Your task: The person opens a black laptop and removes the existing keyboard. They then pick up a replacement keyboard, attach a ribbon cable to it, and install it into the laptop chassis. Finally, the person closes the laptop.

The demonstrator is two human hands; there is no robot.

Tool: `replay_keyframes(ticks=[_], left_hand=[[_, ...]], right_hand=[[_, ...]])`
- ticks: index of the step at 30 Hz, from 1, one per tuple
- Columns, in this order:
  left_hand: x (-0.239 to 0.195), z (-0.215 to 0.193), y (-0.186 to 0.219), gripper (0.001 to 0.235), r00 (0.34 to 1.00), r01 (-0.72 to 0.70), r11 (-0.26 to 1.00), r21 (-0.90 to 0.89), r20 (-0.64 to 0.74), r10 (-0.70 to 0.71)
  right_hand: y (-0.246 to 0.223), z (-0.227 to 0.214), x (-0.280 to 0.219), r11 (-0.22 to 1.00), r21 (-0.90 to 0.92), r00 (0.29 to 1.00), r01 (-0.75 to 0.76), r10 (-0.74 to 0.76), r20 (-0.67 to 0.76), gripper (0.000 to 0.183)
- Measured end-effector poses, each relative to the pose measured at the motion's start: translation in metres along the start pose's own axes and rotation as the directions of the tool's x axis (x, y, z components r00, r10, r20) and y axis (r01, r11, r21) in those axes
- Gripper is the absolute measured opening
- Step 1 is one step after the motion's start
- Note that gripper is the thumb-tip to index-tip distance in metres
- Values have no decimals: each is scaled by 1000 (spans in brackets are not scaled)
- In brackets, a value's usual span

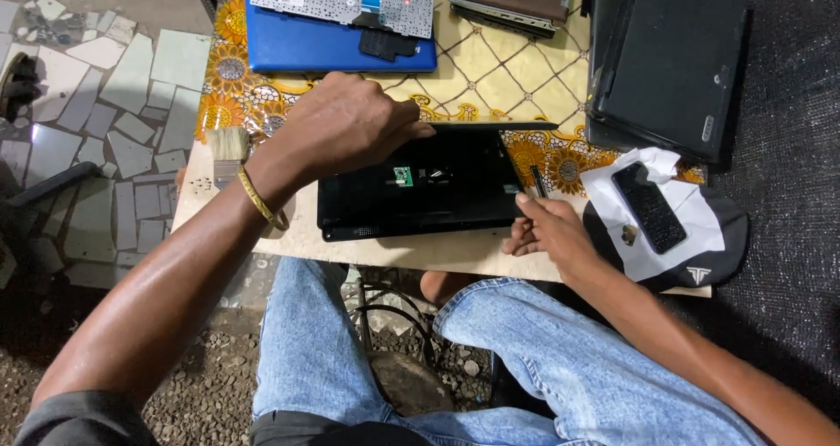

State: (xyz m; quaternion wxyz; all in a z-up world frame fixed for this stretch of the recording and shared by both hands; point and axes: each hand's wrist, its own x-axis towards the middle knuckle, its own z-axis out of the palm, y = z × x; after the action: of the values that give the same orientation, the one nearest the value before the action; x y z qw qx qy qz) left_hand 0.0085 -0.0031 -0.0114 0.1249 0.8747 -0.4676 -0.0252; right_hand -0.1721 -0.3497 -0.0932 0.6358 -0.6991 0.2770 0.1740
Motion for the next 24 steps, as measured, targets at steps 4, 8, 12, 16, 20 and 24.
replay_keyframes(ticks=[4, 8, 12, 16, 20, 24], left_hand=[[0, -7, 2, 48, 999, 17, 1000, -26, 33, -16], [0, -7, 2, 48, 1000, 4, 1000, -31, -11, -5], [-6, -7, 4, 48, 1000, 19, 999, -41, 4, -19], [-4, -3, 4, 49, 1000, 24, 999, -30, -1, -24], [-2, 0, 2, 49, 999, 10, 1000, -25, -40, -11], [-1, -6, 4, 48, 999, 7, 999, -44, -42, -9]], right_hand=[[16, -6, 12, 1000, -6, 1000, -27, 27, 6, 46], [-6, -1, 2, 998, -15, 998, 54, -54, -45, 45], [-15, -2, -1, 995, 56, 997, 79, -78, -24, 44], [-35, 11, -16, 995, 82, 999, 52, -50, -17, 45], [-44, 19, -21, 994, 109, 999, -28, 33, -42, 46], [-12, 4, 1, 996, 62, 998, -66, 67, -12, 50]])
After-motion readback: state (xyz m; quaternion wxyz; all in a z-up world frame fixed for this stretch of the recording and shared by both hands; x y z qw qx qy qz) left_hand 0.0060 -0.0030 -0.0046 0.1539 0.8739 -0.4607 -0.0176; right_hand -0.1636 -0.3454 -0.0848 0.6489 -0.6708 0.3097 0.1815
